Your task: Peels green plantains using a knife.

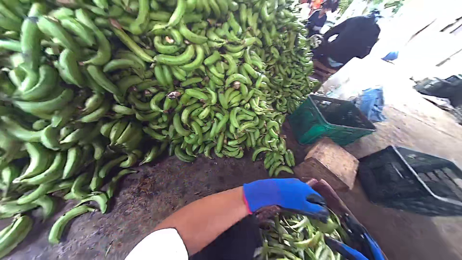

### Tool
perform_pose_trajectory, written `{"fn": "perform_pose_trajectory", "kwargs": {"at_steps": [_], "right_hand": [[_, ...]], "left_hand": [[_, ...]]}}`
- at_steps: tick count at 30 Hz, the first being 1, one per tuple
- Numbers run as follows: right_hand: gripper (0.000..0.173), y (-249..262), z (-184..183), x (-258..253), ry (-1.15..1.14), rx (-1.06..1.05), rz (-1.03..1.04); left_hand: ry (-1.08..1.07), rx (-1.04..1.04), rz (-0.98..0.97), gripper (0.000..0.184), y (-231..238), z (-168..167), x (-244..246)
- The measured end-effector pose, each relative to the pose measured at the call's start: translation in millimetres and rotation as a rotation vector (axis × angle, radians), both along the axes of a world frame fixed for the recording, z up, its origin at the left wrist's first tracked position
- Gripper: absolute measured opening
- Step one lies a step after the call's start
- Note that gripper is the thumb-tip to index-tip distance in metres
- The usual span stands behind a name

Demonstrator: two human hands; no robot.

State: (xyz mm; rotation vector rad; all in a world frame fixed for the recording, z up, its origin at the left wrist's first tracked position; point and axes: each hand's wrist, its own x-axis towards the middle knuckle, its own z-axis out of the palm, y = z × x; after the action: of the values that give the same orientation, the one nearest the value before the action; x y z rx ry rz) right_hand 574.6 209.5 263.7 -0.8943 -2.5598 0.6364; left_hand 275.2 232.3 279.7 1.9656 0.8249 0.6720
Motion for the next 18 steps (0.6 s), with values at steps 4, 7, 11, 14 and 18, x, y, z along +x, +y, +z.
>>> {"fn": "perform_pose_trajectory", "kwargs": {"at_steps": [4,7,11,14,18], "right_hand": [[0.051,-19.9,10.2,34.5,0.125,0.077,-0.220],[0.065,-30.4,-2.7,65.1,0.471,0.076,-0.416],[0.059,-46.6,-4.7,61.4,0.782,0.004,-0.928],[0.048,-44.4,-15.8,58.0,0.873,-0.196,-0.853],[0.061,-37.1,-19.1,64.9,0.533,-0.357,-0.709]], "left_hand": [[-0.135,0.001,-0.065,0.032,4.6,40.5,78.8],[-0.441,-0.204,0.215,0.052,3.2,13.4,126.2],[-0.336,-0.672,0.269,0.068,-15.7,-31.7,164.9],[-0.528,-1.022,0.215,0.057,-20.6,-49.6,182.3],[-0.932,-0.816,0.498,0.037,-3.5,-50.0,173.3]]}}
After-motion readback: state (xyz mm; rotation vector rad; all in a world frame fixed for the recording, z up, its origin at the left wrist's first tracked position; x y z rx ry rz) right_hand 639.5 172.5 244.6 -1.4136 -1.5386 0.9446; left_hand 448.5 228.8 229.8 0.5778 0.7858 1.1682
